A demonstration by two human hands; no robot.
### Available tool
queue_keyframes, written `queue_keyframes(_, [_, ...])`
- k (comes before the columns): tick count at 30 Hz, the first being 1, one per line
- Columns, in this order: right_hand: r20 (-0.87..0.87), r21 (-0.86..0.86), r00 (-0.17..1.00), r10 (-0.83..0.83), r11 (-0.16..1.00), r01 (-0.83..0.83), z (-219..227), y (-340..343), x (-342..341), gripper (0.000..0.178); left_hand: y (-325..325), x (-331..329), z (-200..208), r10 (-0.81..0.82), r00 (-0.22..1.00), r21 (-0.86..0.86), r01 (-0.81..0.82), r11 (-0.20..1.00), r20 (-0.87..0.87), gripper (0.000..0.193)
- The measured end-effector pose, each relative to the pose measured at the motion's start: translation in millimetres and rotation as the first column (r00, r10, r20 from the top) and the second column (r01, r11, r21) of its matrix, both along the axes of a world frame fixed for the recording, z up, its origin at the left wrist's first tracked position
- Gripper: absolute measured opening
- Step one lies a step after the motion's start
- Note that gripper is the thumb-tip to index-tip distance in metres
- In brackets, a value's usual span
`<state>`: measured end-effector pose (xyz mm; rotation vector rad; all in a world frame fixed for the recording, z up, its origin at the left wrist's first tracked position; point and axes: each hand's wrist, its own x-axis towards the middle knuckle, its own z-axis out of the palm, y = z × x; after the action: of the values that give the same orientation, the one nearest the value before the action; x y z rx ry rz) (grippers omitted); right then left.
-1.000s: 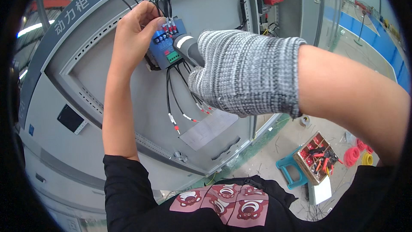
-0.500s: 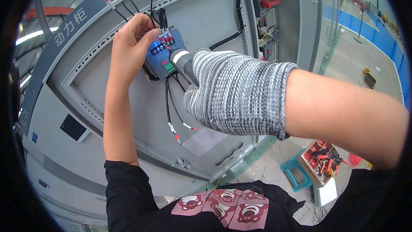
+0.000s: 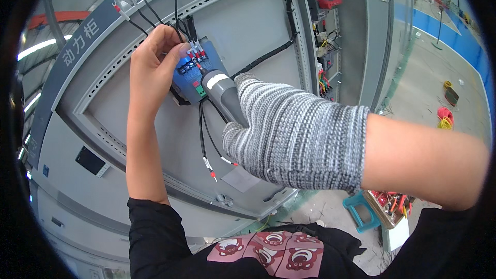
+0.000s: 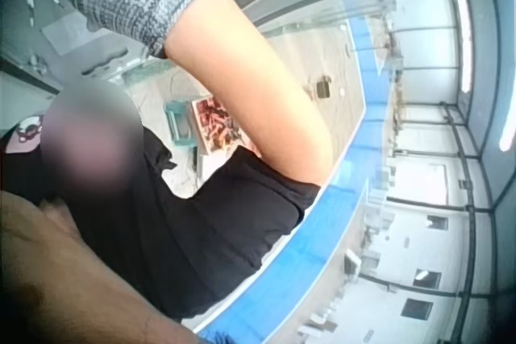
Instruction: The person strips wire insulation with pliers and secures wires into a terminal block using a cordless screwdriver. The person works inside an open electrical cabinet, handling multiple black wires with red connectors.
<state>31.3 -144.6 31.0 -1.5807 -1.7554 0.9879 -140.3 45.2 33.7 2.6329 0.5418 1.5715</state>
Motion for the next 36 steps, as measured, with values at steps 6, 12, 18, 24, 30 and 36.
queue_keyframes(6, [0.171, -0.025, 0.985, -0.016, 0.999, 0.021, -8.5, 12.4, 3.8, 0.055, -1.1, 0.2, 0.5, 0.008, 1.0, -0.027, -0.008, 1.0, -0.005, 0.014])
queue_keyframes(12, [0.113, -0.063, 0.994, 0.01, 0.998, -0.003, -10.4, 14.9, 8.1, 0.064, -2.0, -1.7, 1.5, -0.001, 1.0, -0.078, 0.001, 0.997, 0.011, 0.013])
queue_keyframes(18, [-0.092, -0.035, 0.992, 0.082, 0.996, -0.085, -18.3, 14.4, 14.9, 0.071, 2.9, -5.2, 0.4, -0.038, 0.998, -0.135, 0.043, 0.99, 0.043, 0.012])
queue_keyframes(24, [-0.156, -0.041, 0.983, 0.095, 0.994, -0.103, -27.8, 21.1, 22.0, 0.073, -1.7, -3.2, -1.2, -0.039, 0.998, -0.208, 0.046, 0.977, 0.04, 0.012])
queue_keyframes(30, [-0.267, -0.027, 0.955, 0.131, 0.989, -0.143, -37.8, 22.7, 27.3, 0.077, -3.5, -0.3, -1.6, 0.039, 0.999, -0.13, -0.035, 0.991, 0.026, 0.011])
queue_keyframes(36, [-0.344, 0.016, 0.927, 0.152, 0.988, -0.156, -54.8, 23.3, 38.6, 0.077, -13.3, 3.5, 0.0, 0.135, 0.991, -0.127, -0.136, 0.983, -0.02, 0.012])
